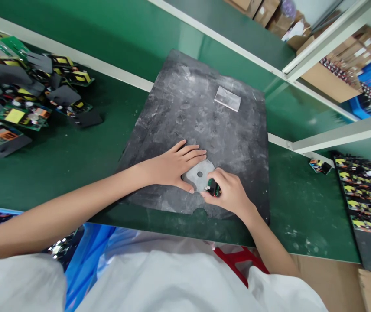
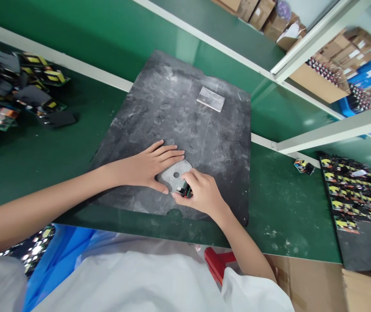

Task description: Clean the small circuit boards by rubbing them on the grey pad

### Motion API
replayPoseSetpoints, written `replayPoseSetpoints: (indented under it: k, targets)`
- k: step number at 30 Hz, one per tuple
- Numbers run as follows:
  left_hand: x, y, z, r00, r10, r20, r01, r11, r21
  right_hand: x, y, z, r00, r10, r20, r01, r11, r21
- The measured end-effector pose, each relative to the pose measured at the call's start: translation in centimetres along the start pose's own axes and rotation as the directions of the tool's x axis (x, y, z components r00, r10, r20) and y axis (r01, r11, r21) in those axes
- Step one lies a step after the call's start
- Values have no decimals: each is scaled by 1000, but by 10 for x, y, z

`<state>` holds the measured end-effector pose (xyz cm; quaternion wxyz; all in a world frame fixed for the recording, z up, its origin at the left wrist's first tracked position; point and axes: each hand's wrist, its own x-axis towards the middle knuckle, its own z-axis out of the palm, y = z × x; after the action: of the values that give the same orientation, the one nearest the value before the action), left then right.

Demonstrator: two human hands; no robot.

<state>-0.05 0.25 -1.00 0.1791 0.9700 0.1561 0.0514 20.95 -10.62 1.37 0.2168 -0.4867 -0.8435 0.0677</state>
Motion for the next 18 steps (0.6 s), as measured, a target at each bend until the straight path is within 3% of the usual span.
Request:
replayPoseSetpoints:
  k: [8,13,18]
  targets:
    - [1,0,-1,1000,5,0,-5,1000,-5,1,-2,3,998,-62,-20,57,982,-180]
    - [2,1,-4,999,-13,33,13,1000,-17,1,-3,4,995,-28,-94,3,966,-259]
    - [2,0,-4,999,-9,44,10,1000,-12,1,-7,5,993,-106,-44,90,959,-270]
